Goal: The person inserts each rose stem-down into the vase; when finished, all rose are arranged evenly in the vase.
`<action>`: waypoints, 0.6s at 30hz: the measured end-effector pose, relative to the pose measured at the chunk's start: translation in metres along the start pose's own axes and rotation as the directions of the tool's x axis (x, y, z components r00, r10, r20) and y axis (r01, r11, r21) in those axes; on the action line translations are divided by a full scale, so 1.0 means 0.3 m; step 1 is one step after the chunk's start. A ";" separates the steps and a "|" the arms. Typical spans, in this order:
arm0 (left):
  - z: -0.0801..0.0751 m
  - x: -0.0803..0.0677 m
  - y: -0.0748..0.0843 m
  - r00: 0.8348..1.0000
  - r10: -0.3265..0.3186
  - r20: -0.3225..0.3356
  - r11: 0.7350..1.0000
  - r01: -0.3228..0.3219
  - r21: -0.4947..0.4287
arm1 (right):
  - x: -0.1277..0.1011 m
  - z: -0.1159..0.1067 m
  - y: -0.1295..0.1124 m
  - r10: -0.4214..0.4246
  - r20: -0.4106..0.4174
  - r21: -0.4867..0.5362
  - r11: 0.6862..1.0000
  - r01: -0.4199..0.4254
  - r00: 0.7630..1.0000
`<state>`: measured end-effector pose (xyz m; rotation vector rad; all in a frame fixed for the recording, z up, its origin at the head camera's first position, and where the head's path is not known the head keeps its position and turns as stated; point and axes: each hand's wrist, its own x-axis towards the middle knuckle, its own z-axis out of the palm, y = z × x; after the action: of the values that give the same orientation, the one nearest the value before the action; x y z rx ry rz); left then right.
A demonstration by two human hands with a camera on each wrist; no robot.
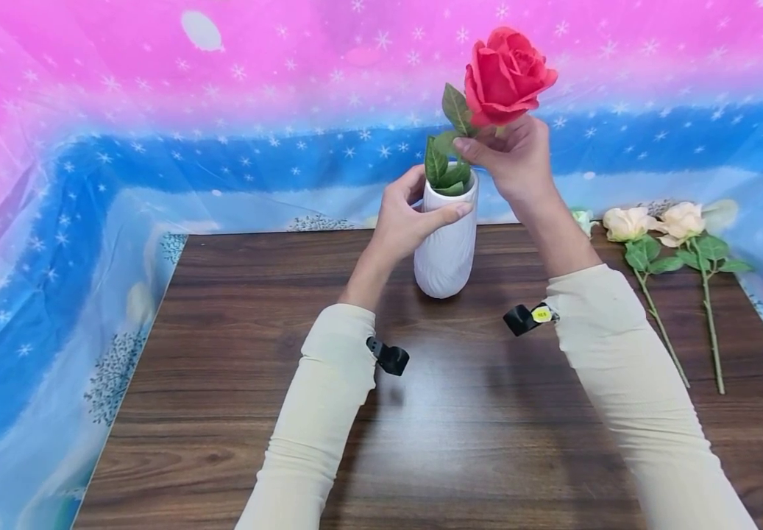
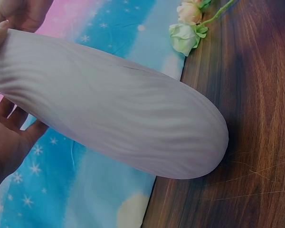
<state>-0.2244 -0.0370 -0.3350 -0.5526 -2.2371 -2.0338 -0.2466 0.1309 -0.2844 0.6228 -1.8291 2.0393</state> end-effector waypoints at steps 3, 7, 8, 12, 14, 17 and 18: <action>-0.001 0.000 -0.001 1.000 0.005 -0.001 1.000 -0.005 -0.003 | 0.003 0.000 -0.001 0.003 0.007 -0.036 0.999 -0.002 1.000; -0.001 0.000 -0.001 1.000 0.006 -0.003 1.000 -0.006 -0.001 | 0.003 -0.001 0.000 0.040 0.006 -0.052 0.998 -0.040 0.999; -0.001 0.001 -0.002 1.000 0.005 -0.004 1.000 -0.005 0.000 | 0.001 -0.002 -0.001 0.054 0.004 -0.047 0.997 -0.054 0.999; 0.000 0.000 -0.003 1.000 -0.003 -0.004 1.000 0.003 0.002 | -0.011 -0.009 -0.007 0.102 -0.001 -0.007 0.995 -0.102 0.995; 0.000 0.001 -0.003 1.000 -0.005 -0.003 1.000 0.005 -0.001 | -0.013 -0.015 -0.009 0.110 0.004 0.006 0.994 -0.110 0.994; 0.000 0.001 -0.002 1.000 -0.005 0.000 1.000 0.005 -0.004 | -0.016 -0.027 -0.014 0.110 0.019 0.010 0.994 -0.111 0.994; 0.000 0.002 -0.001 1.000 -0.005 0.001 1.000 0.005 -0.004 | -0.019 -0.032 -0.016 0.118 0.025 0.018 0.993 -0.118 0.993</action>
<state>-0.2250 -0.0369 -0.3352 -0.5485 -2.2380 -2.0413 -0.2401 0.1412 -0.2841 0.5584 -1.9038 2.1356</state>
